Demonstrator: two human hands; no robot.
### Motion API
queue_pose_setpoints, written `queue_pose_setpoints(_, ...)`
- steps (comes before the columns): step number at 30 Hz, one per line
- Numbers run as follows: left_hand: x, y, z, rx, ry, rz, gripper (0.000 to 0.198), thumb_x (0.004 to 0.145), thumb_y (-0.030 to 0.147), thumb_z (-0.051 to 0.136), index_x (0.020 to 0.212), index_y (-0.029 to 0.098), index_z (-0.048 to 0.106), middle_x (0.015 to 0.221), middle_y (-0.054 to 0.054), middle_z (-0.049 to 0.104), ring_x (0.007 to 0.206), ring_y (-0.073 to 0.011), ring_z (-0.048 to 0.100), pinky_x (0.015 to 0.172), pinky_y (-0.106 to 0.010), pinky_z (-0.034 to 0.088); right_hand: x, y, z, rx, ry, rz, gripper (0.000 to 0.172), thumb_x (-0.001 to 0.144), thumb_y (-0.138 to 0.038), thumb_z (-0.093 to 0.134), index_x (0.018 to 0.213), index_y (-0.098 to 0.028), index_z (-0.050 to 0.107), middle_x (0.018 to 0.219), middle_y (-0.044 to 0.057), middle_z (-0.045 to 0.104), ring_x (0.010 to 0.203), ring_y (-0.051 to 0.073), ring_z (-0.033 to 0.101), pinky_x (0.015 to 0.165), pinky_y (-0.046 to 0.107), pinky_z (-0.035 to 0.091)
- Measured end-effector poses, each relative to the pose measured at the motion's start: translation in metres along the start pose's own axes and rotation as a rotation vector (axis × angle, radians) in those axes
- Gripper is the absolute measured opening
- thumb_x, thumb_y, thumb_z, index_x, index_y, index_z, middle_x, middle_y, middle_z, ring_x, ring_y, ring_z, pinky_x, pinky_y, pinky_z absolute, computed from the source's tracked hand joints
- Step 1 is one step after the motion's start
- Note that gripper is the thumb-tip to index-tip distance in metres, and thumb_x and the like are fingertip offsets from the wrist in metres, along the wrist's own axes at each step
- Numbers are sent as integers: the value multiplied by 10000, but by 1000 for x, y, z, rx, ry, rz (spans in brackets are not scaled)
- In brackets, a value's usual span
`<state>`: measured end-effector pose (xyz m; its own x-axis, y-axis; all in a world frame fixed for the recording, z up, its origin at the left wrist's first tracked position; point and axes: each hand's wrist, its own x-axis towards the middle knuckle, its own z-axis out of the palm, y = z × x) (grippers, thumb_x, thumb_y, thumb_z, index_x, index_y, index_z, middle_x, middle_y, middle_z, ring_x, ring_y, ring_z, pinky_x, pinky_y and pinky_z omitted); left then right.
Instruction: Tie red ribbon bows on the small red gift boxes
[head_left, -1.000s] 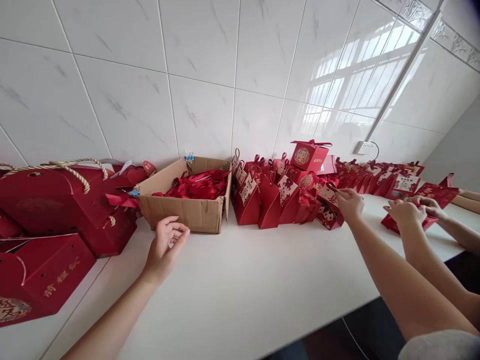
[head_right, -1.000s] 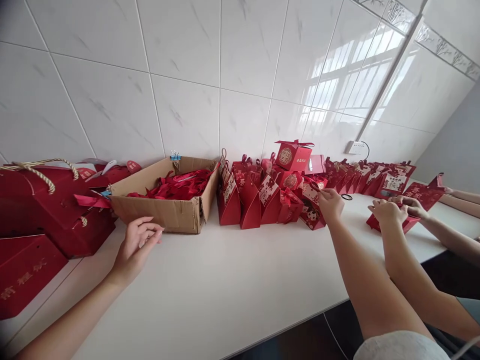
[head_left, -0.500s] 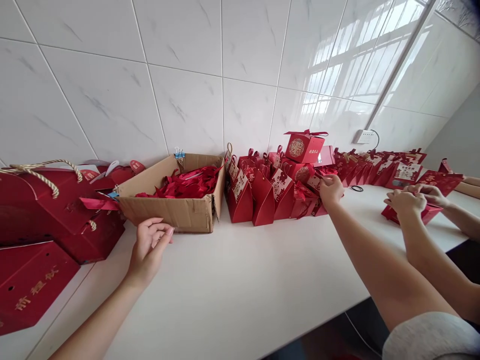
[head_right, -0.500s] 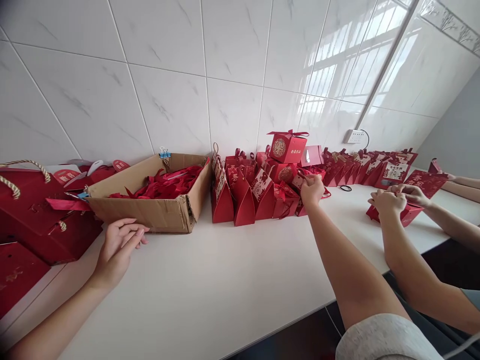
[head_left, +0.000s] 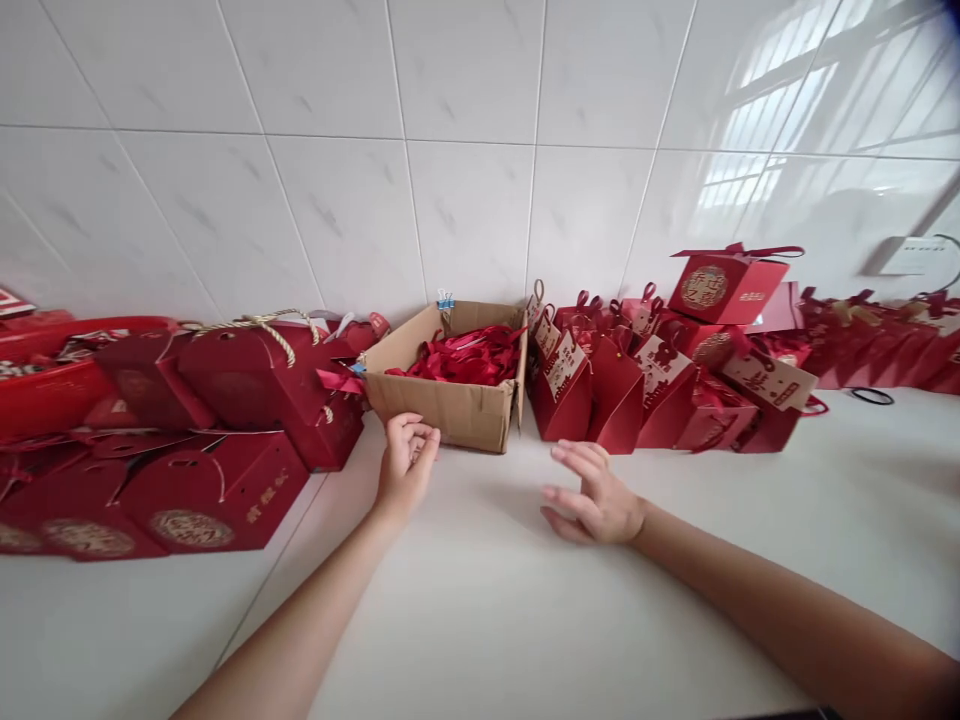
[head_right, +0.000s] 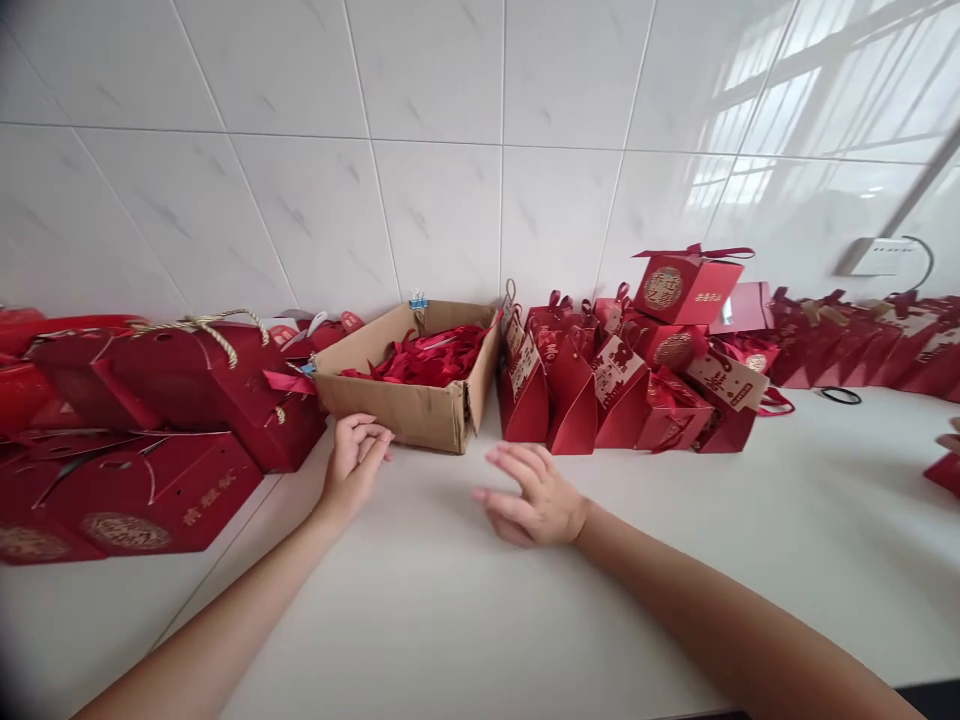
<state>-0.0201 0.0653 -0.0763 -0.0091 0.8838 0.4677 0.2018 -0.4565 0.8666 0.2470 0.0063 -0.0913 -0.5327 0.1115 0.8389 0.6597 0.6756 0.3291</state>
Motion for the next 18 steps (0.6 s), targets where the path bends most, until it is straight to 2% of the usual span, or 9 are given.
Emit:
queue_pose_setpoints(1, 0, -1, 0, 6, -2, 1, 345, 797, 390, 566, 1023, 218, 369, 829, 2, 550, 632, -127, 542, 616, -289, 454, 2, -2, 9, -4, -14, -9, 483, 791, -242, 561, 1243, -299, 402, 1313, 114, 391, 1175, 281, 469, 856, 444, 482)
queue_pose_setpoints(3, -1, -3, 0, 11, -8, 4, 344, 805, 378, 564, 1037, 218, 367, 832, 4, 547, 632, -122, 522, 619, -285, 452, 3, 5, 19, -82, 8, 117, 515, 798, -232, 560, 1278, -255, 376, 1343, 155, 355, 1235, 314, 414, 900, 487, 452)
queue_pose_setpoints(5, -2, -5, -1, 9, -23, 6, 353, 806, 369, 569, 1052, 220, 364, 845, 1, 543, 642, -120, 509, 621, -282, 455, 1, 19, 17, -170, 52, 317, 532, 801, -223, 560, 1294, -199, 361, 1347, 200, 334, 1279, 346, 357, 939, 539, 414)
queue_pose_setpoints(7, -4, -5, -1, 9, -47, 6, 365, 804, 363, 575, 1064, 220, 362, 854, -4, 543, 659, -124, 510, 617, -279, 459, -4, 30, 4, -165, 21, 493, 409, 807, -253, 541, 1196, -178, 441, 1264, 197, 417, 1233, 333, 403, 928, 524, 425)
queue_pose_setpoints(8, -4, -4, -1, 9, -61, 6, 367, 805, 360, 576, 1067, 219, 361, 854, -5, 545, 665, -126, 513, 614, -277, 460, -6, 34, -4, -131, -38, 588, 305, 813, -282, 522, 1098, -178, 496, 1168, 179, 489, 1152, 309, 470, 893, 484, 452)
queue_pose_setpoints(10, -6, -3, -3, 12, -84, 2, 366, 809, 356, 573, 1073, 219, 359, 849, -5, 548, 668, -129, 518, 610, -276, 462, -8, 35, -22, -54, -186, 732, 144, 838, -332, 475, 831, -202, 539, 862, 103, 579, 854, 228, 571, 740, 355, 489)
queue_pose_setpoints(13, -7, 0, -4, 16, -95, -6, 357, 812, 350, 569, 1070, 225, 357, 846, 1, 551, 648, -123, 519, 612, -278, 465, -8, 34, -40, -26, -290, 838, 385, 887, -379, 388, 536, -223, 364, 495, 0, 416, 484, 124, 410, 510, 250, 374)
queue_pose_setpoints(15, -8, 1, -4, 16, -94, -12, 350, 810, 346, 571, 1062, 228, 359, 849, 3, 552, 644, -120, 522, 616, -279, 465, -8, 37, -44, -43, -302, 918, 446, 907, -395, 328, 498, -225, 271, 436, -18, 335, 431, 106, 330, 470, 249, 307)
queue_pose_setpoints(18, -7, 2, -4, 15, -99, -18, 341, 813, 350, 566, 1056, 228, 360, 839, 7, 554, 631, -118, 517, 610, -279, 461, -11, 45, -41, -34, -336, 1020, 389, 890, -362, 353, 527, -223, 347, 456, -12, 418, 442, 111, 399, 479, 242, 328)
